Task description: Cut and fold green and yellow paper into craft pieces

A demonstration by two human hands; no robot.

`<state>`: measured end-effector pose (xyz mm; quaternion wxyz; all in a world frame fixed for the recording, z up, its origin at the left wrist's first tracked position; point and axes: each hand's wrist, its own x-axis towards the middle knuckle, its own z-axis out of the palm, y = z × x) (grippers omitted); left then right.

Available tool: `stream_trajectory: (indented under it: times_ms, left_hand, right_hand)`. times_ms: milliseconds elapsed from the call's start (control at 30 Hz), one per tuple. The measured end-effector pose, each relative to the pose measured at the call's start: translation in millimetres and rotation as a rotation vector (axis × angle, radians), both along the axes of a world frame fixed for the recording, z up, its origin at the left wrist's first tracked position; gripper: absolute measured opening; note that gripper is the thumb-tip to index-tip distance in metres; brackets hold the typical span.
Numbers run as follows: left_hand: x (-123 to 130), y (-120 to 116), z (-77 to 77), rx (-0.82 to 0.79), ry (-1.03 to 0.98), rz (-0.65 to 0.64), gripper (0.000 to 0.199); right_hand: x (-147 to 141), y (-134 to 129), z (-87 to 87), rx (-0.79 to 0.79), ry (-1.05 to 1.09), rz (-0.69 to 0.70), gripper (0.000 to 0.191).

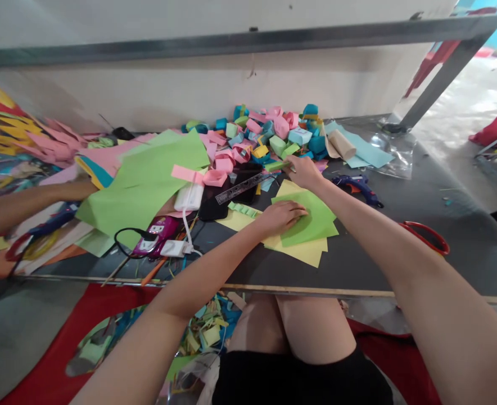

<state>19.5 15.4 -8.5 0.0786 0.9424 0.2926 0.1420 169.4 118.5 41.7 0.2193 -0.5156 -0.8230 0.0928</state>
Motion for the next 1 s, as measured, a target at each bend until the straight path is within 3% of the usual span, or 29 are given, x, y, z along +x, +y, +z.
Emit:
stream_trajectory:
  times_ms: [167,333,533,700,833,900,1000]
  left_hand:
    - [-0.5,1.5,-4.5,0.018,-0.03,-0.017,0.032]
    - [-0.5,0.2,-5.4,0.046,-0.044,-0.011,0.032]
    - [-1.0,-1.3,-3.1,0.033,-0.004,0.004,0.034]
    - [-0.8,1.1,-2.6,0.032,-0.014,-0.02,0.033]
    - [-4.2,-1.9,3.6,-0.049,-0.003,-0.024,0.035]
    - [-8.1,-4.8,8.8,-0.115,0.038,-0.061,0.055]
    - [-13.7,-7.1,15.2,-0.217,0.105,-0.09,0.102]
  right_hand:
    - [0.3,8.6,7.0,0.17,-0.255,0.114,0.022]
    - [-13.6,19.3,-0.7,0.299,-0.185,0.149,0.021]
    - [-28.4,24.1,-14.4,0.298,-0.172,0.194,0.033]
    - [-15.0,26.6,-23.0,0.31,-0.226,0.164,0.037]
    - [-9.6,28.4,-24.3,0.259,-0.327,0.231,0.039]
    - [-10.7,24.4,-20.3,0.238,-0.32,0.211,0.044]
    - [-4.2,1.0,-6.1,0.255,-0.225,0.14,0.06]
